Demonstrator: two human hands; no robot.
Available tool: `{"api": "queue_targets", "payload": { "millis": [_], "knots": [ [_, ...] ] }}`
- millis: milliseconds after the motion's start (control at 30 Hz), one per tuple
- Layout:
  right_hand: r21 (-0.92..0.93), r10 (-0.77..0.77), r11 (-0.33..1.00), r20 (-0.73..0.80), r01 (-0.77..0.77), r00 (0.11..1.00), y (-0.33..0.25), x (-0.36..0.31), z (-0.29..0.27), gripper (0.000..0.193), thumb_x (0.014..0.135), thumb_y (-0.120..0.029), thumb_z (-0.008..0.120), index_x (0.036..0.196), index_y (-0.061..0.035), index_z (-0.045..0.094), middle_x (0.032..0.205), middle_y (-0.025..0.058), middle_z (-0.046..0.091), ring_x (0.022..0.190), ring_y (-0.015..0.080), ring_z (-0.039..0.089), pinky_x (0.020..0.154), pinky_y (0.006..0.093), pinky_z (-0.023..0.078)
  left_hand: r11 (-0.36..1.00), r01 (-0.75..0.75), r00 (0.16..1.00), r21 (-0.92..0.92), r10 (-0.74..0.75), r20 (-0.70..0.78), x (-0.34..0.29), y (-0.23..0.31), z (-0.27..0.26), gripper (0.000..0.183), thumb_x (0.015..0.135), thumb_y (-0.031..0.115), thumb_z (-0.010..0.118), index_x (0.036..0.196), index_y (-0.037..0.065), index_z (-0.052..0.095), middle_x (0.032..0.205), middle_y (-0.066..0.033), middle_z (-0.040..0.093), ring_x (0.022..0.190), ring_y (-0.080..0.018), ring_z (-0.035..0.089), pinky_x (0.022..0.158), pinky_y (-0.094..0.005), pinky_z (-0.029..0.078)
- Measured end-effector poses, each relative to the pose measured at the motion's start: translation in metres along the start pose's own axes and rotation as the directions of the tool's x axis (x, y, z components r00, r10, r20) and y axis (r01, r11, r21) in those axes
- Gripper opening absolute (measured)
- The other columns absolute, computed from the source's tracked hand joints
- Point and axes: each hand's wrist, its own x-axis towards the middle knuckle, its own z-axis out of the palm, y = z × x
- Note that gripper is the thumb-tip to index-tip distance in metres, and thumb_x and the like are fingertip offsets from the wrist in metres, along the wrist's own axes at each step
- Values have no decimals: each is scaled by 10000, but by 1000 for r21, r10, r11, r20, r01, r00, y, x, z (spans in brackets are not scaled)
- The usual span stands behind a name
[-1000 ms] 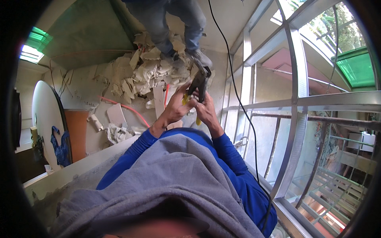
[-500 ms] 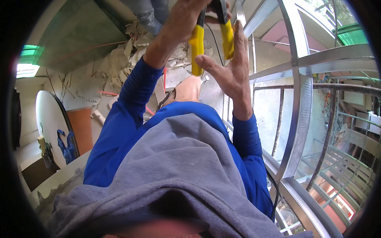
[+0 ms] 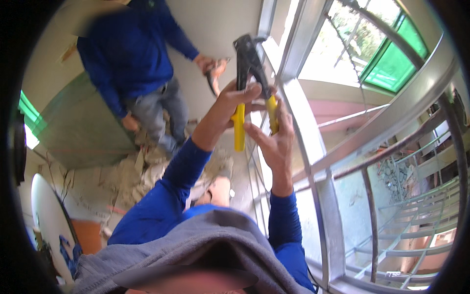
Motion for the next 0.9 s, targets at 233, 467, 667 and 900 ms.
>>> {"api": "queue_targets", "payload": {
  "millis": [233,467,667,900],
  "knots": [
    [-203,-255,950,-71,236,964,10,156,46,741,854,-269,805,1448,66,513,1211,220,615,1156,309,619,988,375,487,978,-140,985,-156,153,74,153,58,-104,556,943,184,721,1407,-26,498,1198,-209,683,1110,-327,712,937,-478,604],
    [-353,-419,872,-186,337,889,23,384,101,502,896,-21,582,1388,77,562,1124,295,662,1045,398,670,912,423,513,977,-211,940,-43,215,265,353,152,-214,387,973,177,672,1317,19,593,1142,-209,724,1126,-366,705,999,-566,555],
    [-592,-636,692,-229,413,737,0,540,117,443,938,-97,585,1358,39,623,949,310,722,857,352,746,776,390,555,971,-237,891,-19,225,394,490,229,-252,204,962,192,679,1073,22,702,1133,-223,733,1132,-372,704,1053,-552,530],
    [-609,-610,708,-271,358,745,-17,605,119,424,953,-113,581,1349,24,639,943,314,720,854,354,749,769,403,558,957,-279,898,75,232,373,557,258,-260,262,938,208,680,1083,-10,697,1122,-227,741,1089,-352,728,1008,-492,568]
  ]
}}
